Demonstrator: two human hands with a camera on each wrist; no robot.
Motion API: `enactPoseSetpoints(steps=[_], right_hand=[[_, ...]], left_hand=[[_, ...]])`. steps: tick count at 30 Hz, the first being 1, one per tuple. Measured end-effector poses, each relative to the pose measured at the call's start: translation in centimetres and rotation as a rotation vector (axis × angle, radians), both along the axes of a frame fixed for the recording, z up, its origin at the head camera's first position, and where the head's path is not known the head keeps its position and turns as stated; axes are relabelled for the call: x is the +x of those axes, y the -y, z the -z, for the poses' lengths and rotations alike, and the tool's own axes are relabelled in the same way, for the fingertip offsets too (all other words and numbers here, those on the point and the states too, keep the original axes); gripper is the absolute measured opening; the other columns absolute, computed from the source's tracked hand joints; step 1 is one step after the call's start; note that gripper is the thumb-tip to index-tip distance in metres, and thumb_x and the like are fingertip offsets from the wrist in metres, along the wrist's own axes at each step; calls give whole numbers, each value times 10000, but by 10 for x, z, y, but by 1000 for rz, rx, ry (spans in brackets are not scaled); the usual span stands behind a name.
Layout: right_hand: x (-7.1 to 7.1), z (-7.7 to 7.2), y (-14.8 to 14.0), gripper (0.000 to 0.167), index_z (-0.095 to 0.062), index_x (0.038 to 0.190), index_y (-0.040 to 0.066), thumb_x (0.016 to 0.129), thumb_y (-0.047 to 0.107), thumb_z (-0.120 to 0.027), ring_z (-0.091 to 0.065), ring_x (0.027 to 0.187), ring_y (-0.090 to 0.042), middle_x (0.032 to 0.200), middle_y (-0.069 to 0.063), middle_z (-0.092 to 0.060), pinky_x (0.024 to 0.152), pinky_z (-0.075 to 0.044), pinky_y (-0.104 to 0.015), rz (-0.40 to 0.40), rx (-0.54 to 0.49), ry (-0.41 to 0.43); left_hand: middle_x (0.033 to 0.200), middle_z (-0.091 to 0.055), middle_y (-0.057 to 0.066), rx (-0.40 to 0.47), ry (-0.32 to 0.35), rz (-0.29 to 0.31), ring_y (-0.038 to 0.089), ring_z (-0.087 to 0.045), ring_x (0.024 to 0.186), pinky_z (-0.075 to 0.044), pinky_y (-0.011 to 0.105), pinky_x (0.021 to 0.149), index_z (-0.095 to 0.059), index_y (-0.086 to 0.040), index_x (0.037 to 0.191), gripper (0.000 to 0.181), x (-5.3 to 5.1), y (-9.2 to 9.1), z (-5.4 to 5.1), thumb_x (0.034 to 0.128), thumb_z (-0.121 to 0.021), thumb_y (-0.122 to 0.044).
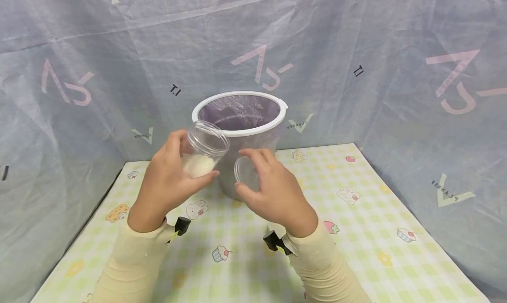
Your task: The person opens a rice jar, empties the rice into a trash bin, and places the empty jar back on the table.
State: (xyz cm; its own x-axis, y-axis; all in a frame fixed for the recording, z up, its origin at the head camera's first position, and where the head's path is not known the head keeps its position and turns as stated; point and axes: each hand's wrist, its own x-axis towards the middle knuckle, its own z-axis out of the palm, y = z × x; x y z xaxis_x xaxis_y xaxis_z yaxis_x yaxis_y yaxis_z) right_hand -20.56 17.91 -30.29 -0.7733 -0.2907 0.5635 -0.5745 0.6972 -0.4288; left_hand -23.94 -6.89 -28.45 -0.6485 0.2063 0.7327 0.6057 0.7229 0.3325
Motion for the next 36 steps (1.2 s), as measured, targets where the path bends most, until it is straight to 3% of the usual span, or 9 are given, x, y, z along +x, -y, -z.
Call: enactPoseSetpoints(steps=[3, 8, 12, 15, 19, 27, 36], right_hand=[[0, 4, 5, 584, -524, 1445, 291, 880, 315, -671, -640, 1047, -142, 1372, 55, -561, 815, -546, -383, 6, 45, 23], [0, 9, 12, 596, -535, 1432, 313, 852, 317, -673, -576, 843, -106, 1380, 83, -542, 786, -519, -345, -5, 99, 47], [-1, 14, 17, 610, -539, 1425, 319, 835, 300, -693, -587, 942, -103, 1356, 85, -540, 819, -519, -340, -15, 115, 63], [-3, 18, 21, 610, -544, 1418, 317, 832, 307, -711, -585, 1082, -104, 1349, 75, -538, 865, -527, -343, -29, 135, 78], [-6, 23, 27, 614, -553, 1423, 277, 837, 323, -731, -569, 1156, -115, 1364, 44, -530, 928, -525, -346, -57, 172, 84], [-19, 40, 42, 651, -563, 1440, 239, 840, 346, -790, -558, 1092, -189, 1300, -38, -530, 919, -514, -360, -147, 276, 128], [-29, 67, 63, 693, -569, 1439, 210, 814, 380, -813, -589, 1072, -220, 1270, -55, -578, 915, -513, -376, -168, 414, 189]], left_hand=[[1115, -656, 109, 39, 30, -5, 258, -659, 976, -543, 449, 729, -472, -96, 1372, 941, 0, 3, 7, 640, -940, -458], [1121, -645, 123, 84, 47, -34, 280, -653, 967, -532, 466, 742, -453, -90, 1392, 971, 2, 10, 18, 635, -950, -440], [1089, -619, 120, 88, 28, -54, 292, -624, 893, -520, 472, 706, -452, -75, 1378, 963, 2, 13, 23, 637, -944, -444], [1081, -605, 111, 94, 15, -66, 297, -612, 865, -513, 472, 689, -456, -69, 1370, 954, 2, 15, 23, 639, -938, -450], [1102, -612, 111, 123, 10, -67, 300, -627, 912, -511, 471, 705, -455, -73, 1371, 944, 3, 15, 20, 649, -934, -446], [1107, -633, 115, 169, 6, -58, 292, -643, 946, -506, 477, 731, -437, -86, 1383, 951, 6, 17, 16, 659, -937, -447], [1125, -626, 133, 202, 18, -42, 279, -636, 974, -514, 482, 757, -425, -105, 1401, 940, 8, 20, 18, 677, -932, -424]])
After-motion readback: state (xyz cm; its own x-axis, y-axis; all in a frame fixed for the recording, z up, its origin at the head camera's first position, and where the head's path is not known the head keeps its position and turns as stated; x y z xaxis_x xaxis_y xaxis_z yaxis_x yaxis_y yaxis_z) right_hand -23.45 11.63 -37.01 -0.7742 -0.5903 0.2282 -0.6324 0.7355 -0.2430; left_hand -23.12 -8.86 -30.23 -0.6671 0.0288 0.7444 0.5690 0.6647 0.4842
